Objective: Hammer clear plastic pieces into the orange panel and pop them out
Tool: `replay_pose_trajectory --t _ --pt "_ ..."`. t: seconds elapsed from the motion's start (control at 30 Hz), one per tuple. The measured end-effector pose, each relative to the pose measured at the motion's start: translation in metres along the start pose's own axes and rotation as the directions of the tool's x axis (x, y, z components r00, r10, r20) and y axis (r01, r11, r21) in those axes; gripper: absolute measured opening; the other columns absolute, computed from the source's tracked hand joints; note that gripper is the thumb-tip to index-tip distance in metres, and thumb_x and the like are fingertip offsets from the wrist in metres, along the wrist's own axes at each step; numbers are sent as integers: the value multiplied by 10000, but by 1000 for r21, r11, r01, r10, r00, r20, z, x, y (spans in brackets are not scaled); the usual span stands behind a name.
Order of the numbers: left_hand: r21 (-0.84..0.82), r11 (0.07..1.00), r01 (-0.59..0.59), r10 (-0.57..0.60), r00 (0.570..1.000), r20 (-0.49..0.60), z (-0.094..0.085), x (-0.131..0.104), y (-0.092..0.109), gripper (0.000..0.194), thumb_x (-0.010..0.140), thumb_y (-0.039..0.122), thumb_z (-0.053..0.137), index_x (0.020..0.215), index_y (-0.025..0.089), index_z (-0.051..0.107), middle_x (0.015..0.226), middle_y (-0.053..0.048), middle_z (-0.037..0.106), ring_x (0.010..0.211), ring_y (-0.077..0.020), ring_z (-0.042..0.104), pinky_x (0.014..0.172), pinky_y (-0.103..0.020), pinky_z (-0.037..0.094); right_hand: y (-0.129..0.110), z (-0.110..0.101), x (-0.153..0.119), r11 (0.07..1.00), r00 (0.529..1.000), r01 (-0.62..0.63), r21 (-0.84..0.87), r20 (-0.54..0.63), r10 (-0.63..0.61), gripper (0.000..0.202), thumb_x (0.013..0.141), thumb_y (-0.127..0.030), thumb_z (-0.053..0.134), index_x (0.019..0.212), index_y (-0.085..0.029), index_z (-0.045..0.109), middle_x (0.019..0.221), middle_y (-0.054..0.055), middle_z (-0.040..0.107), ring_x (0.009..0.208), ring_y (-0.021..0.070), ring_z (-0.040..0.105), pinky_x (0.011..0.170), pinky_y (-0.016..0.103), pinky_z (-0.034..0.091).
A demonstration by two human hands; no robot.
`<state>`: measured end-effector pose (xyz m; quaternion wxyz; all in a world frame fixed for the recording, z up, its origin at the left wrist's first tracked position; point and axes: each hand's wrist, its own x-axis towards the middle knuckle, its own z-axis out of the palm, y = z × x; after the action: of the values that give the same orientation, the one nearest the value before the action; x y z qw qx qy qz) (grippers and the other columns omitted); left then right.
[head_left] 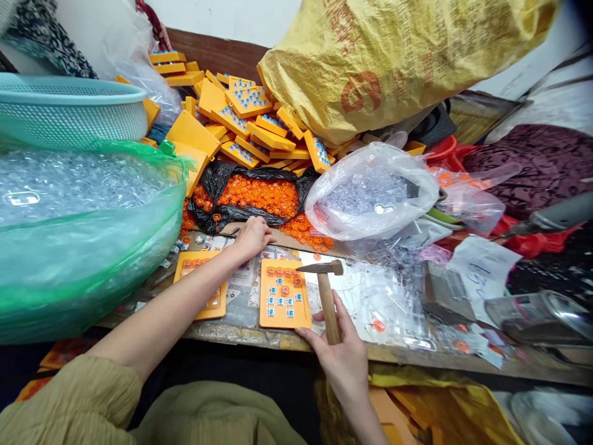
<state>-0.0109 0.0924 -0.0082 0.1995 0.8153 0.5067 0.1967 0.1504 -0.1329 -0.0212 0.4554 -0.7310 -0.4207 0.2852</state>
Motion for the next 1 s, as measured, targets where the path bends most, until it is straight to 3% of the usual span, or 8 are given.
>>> replay_pose_trajectory --t 0.17,0.3,0.4,0.5,0.67,0.87,1.0 --pt "-21 1000 -3 4 998 55 -14 -17 10 120 774 140 602 776 142 722 838 -79 672 854 -228 625 795 -319 489 -3 0 1 1000 999 -5 10 39 5 912 610 -431 797 1404 -162 438 871 41 709 474 120 501 529 292 502" --pt "-107 992 -59 63 997 36 -24 -64 27 314 795 142 584 1103 152 647 903 -55 684 850 -189 631 799 -289 502 1 -3 -6 996 999 51 77 9 -52 733 709 -428 735 1352 -162 507 954 80 735 778 204 690 738 326 567" --pt "-257 955 -150 148 989 -28 -25 -108 35 397 812 159 572 1208 150 561 932 -59 676 851 -180 626 822 -310 508 1 -6 -14 977 978 210 26 -16 -209 446 833 -343 629 1245 -173 616 1107 98 712 981 223 685 883 340 544" --pt "-335 931 -143 149 989 -7 -20 -135 39 424 831 172 553 1253 143 512 921 -61 668 840 -185 625 814 -332 511 -5 -9 -20 909 910 413 -57 47 -411 381 866 -205 597 1245 -233 618 1196 54 678 1059 191 659 917 285 528" --pt "-413 910 -35 62 997 52 -6 -140 40 484 821 160 562 1295 167 465 913 -43 661 809 -172 624 767 -309 517 -19 -14 -26 792 799 601 -111 116 -590 552 872 -74 565 1360 -322 490 1189 9 671 1042 127 654 901 202 511" --pt "-434 901 9 17 998 56 -4 -140 40 491 793 124 571 1273 172 482 877 -34 676 741 -158 625 718 -287 521 -22 -22 -30 755 773 625 -197 294 -562 540 899 -67 517 1388 -290 461 1112 27 680 982 109 663 873 163 489" --pt "-447 895 -11 30 999 37 -5 -144 40 471 808 121 544 1274 161 483 896 -46 689 763 -161 634 729 -288 524 -24 -24 -31 706 730 684 -187 195 -655 613 869 -22 535 1400 -312 439 1104 34 676 958 124 664 866 204 499"
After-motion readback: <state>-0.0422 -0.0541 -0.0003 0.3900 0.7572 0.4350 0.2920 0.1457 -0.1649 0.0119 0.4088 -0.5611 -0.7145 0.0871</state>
